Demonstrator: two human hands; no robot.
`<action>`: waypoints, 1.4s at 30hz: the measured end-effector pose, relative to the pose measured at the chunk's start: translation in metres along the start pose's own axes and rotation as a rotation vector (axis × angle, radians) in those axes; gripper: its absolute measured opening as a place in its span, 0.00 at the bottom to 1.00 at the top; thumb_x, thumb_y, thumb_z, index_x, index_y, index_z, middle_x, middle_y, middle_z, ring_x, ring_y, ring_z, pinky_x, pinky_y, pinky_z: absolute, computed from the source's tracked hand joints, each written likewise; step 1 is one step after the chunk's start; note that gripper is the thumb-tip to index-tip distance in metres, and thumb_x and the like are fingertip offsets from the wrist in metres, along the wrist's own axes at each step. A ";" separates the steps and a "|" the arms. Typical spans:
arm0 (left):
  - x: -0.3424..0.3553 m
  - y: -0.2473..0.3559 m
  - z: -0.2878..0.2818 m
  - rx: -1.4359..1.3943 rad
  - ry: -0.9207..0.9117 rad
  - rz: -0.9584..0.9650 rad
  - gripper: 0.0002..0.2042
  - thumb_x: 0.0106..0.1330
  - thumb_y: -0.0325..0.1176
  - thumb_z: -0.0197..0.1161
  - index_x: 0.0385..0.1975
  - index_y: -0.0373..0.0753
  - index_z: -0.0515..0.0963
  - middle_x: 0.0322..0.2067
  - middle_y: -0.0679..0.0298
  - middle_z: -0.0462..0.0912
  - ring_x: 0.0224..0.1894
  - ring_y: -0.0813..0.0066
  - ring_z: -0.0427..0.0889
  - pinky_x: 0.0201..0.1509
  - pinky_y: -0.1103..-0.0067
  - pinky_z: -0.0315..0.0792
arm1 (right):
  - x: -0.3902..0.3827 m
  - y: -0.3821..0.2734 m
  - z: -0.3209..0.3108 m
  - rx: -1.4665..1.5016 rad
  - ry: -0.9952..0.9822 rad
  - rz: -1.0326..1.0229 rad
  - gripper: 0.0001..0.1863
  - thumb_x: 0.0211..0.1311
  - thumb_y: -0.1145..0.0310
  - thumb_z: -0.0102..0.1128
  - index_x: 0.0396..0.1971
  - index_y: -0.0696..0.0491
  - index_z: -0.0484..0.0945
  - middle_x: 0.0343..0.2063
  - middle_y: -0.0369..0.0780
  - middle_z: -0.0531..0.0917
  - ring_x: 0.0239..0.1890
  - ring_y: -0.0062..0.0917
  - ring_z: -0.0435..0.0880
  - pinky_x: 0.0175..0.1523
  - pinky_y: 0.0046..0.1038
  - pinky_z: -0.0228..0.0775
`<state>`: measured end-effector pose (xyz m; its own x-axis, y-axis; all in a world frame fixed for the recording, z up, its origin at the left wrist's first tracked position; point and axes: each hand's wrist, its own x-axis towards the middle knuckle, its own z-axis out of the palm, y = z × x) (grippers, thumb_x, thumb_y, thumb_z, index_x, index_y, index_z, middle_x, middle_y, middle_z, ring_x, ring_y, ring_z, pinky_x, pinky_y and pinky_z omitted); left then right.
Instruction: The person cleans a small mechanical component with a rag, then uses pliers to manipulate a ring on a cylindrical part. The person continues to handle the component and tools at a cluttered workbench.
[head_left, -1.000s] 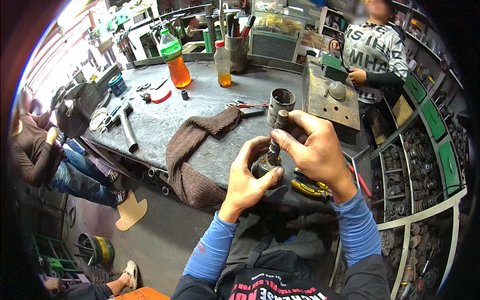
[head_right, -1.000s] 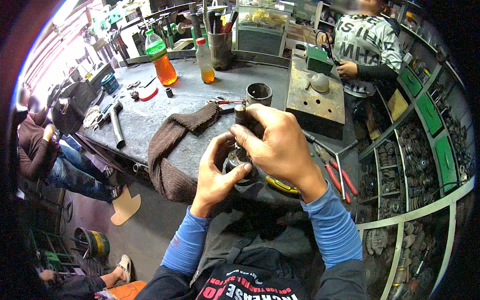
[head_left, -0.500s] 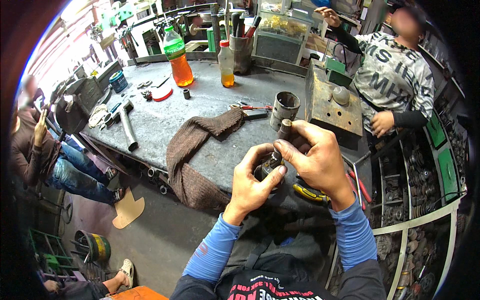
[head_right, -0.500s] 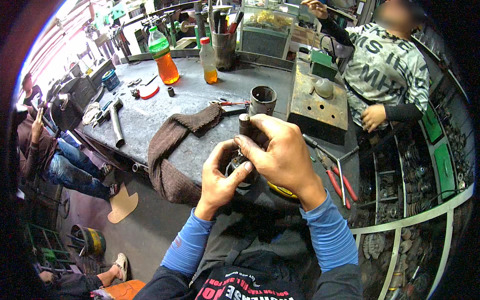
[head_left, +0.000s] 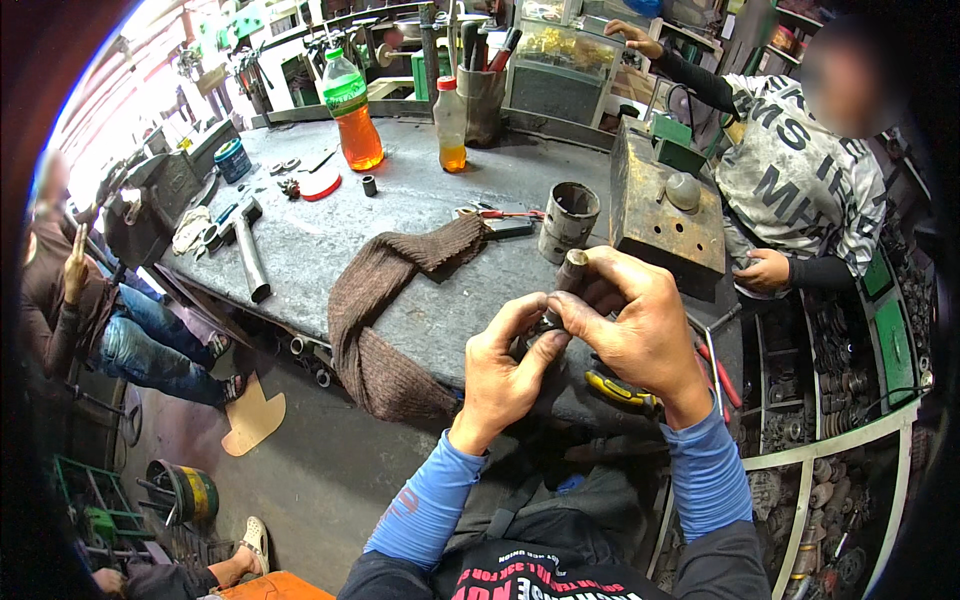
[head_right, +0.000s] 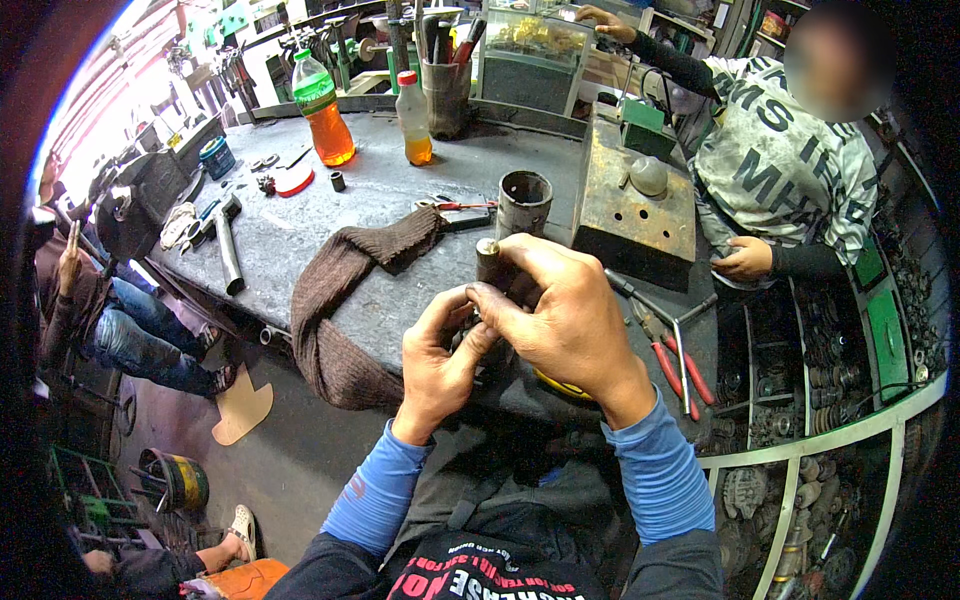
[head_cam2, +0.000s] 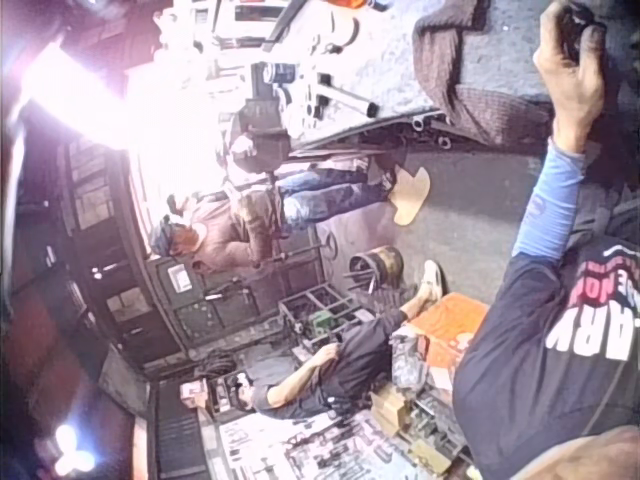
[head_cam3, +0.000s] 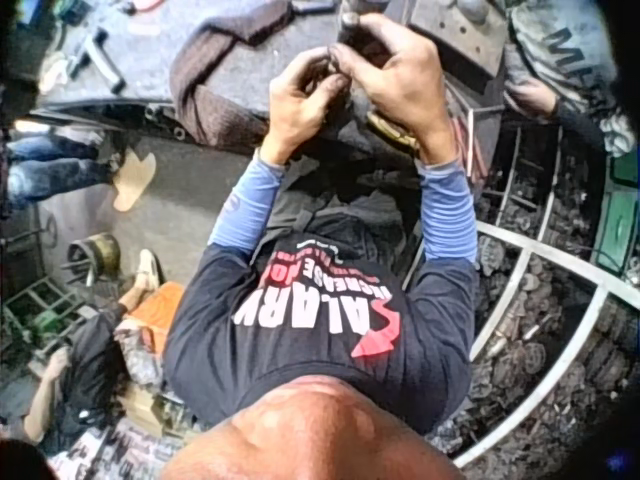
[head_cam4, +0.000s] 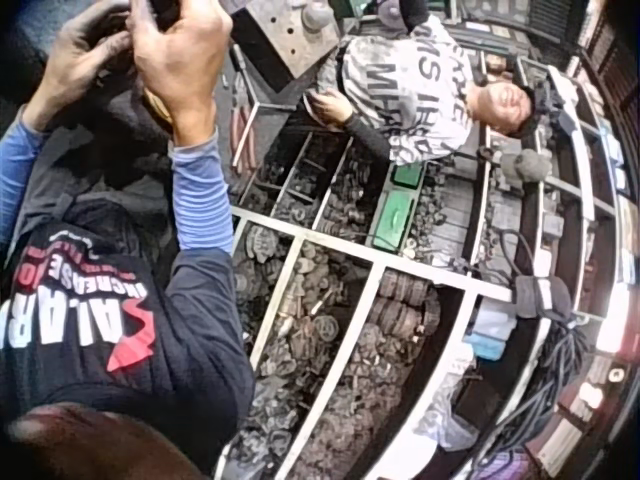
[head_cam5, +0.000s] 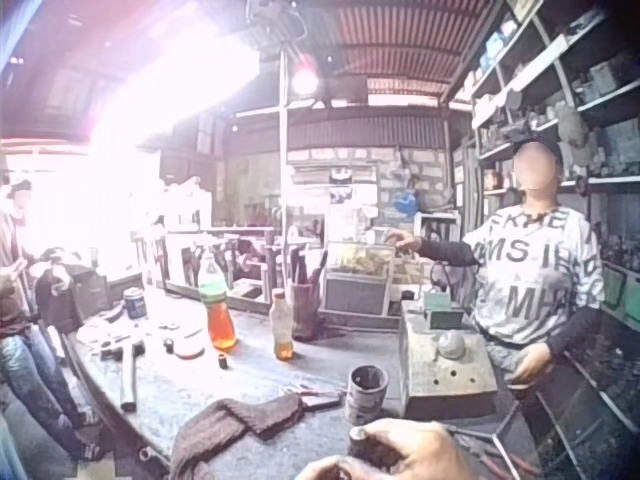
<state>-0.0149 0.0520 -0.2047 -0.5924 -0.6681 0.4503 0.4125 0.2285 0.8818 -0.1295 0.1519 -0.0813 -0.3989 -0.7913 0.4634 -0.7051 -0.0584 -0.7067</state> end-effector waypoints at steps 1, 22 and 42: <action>0.000 0.000 -0.001 -0.002 -0.015 0.000 0.19 0.68 0.25 0.73 0.57 0.31 0.80 0.47 0.58 0.89 0.50 0.73 0.87 0.59 0.75 0.79 | 0.000 0.001 0.000 0.006 -0.006 0.004 0.14 0.60 0.69 0.75 0.42 0.59 0.84 0.32 0.48 0.87 0.31 0.35 0.90 0.37 0.32 0.79; 0.015 0.009 0.017 0.196 -0.033 0.198 0.10 0.76 0.34 0.67 0.47 0.34 0.81 0.31 0.59 0.82 0.30 0.71 0.81 0.38 0.76 0.76 | 0.022 0.052 -0.036 0.392 -0.095 0.218 0.26 0.63 0.70 0.78 0.60 0.58 0.80 0.46 0.36 0.83 0.46 0.18 0.84 0.52 0.22 0.79; 0.022 -0.005 0.022 0.276 0.124 0.259 0.07 0.76 0.33 0.66 0.40 0.36 0.80 0.24 0.59 0.80 0.24 0.69 0.80 0.30 0.72 0.74 | 0.076 0.128 0.015 -0.178 0.162 0.408 0.37 0.42 0.52 0.88 0.50 0.55 0.81 0.49 0.48 0.89 0.54 0.41 0.88 0.59 0.39 0.79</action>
<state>-0.0448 0.0522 -0.1960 -0.3981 -0.6401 0.6571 0.3261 0.5708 0.7535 -0.2411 0.0752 -0.1443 -0.7404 -0.6220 0.2548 -0.5559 0.3537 -0.7522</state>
